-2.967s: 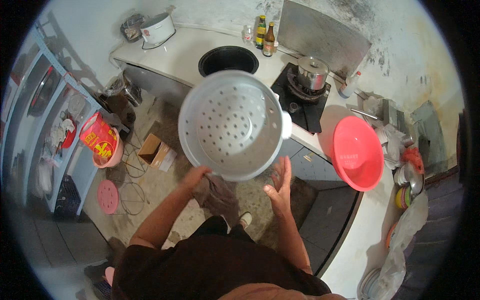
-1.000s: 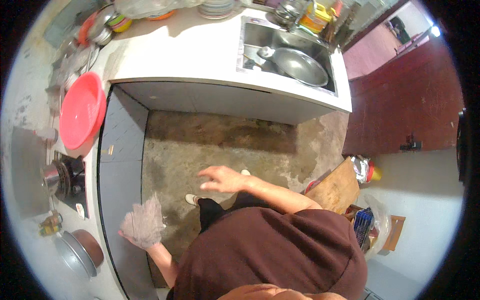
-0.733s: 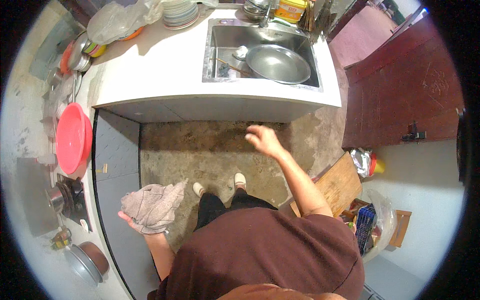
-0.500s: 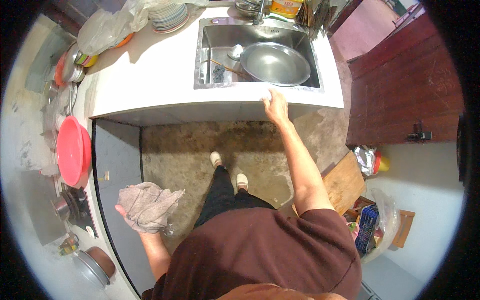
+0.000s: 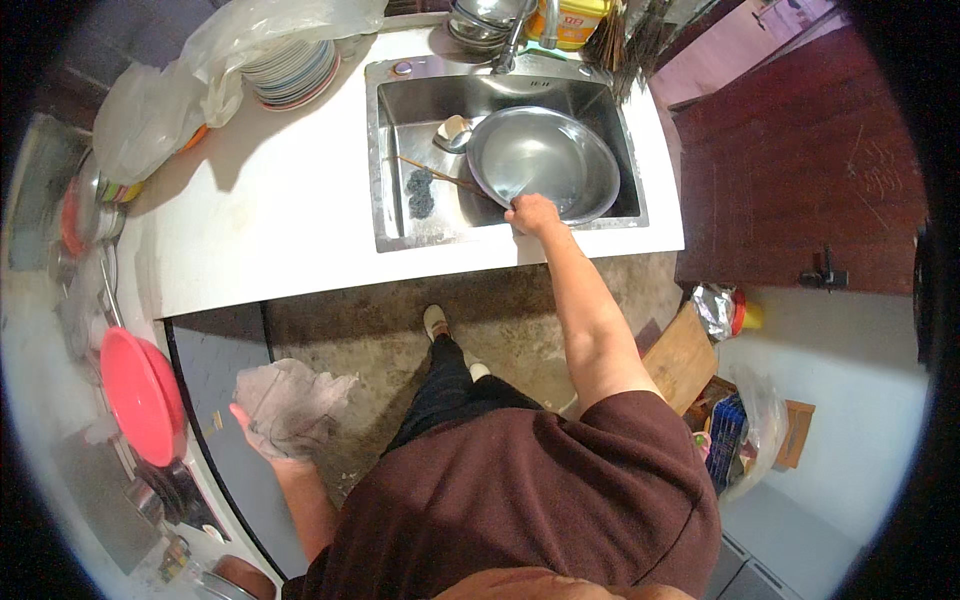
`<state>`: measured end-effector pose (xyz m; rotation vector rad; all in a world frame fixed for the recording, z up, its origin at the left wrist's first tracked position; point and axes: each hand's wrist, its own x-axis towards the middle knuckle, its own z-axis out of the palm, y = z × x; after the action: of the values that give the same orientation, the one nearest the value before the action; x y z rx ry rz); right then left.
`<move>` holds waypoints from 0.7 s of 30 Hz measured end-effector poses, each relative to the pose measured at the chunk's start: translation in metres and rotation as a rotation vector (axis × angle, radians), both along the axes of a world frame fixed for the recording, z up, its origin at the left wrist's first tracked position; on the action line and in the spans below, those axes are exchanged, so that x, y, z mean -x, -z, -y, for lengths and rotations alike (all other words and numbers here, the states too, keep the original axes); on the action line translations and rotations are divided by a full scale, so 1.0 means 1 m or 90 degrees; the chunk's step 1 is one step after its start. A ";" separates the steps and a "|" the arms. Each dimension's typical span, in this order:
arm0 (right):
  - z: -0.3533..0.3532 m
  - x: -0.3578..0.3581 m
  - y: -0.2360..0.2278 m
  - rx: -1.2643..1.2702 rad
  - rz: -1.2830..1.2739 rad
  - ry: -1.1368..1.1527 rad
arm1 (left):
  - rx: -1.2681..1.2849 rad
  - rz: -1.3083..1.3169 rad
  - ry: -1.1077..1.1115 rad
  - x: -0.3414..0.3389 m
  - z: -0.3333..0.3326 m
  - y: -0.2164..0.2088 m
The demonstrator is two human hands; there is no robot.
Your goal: The person washes a metal steamer insert and a large metal bowl in a kitchen sink using a cloth and running water. They scrub the items thoroughly, rinse them, and then dry them with a cloth before placing them aside.
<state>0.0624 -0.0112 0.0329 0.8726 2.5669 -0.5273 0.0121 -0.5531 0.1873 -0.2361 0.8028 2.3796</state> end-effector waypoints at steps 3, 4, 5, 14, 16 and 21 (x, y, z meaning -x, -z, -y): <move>-0.004 0.002 -0.011 0.088 0.026 -0.016 | -0.021 -0.084 0.051 0.032 -0.009 0.009; -0.010 0.002 -0.019 0.149 0.016 -0.011 | -0.006 -0.049 0.047 0.036 -0.008 0.018; -0.016 -0.001 -0.021 0.211 0.003 -0.003 | 0.010 -0.015 0.045 0.040 -0.008 0.030; -0.105 0.001 0.064 -0.041 -0.104 0.403 | 0.146 0.135 0.021 0.041 -0.079 0.005; -0.120 0.001 0.090 -0.041 0.007 0.436 | 0.178 0.160 -0.049 0.034 -0.078 0.009; -0.118 0.037 0.158 -0.195 -0.101 0.168 | 0.129 0.222 -0.192 0.001 -0.036 0.048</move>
<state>0.0256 0.1065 -0.1255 1.3359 2.7379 -0.2865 0.0109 -0.5170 0.1395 -0.8838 0.8868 2.4254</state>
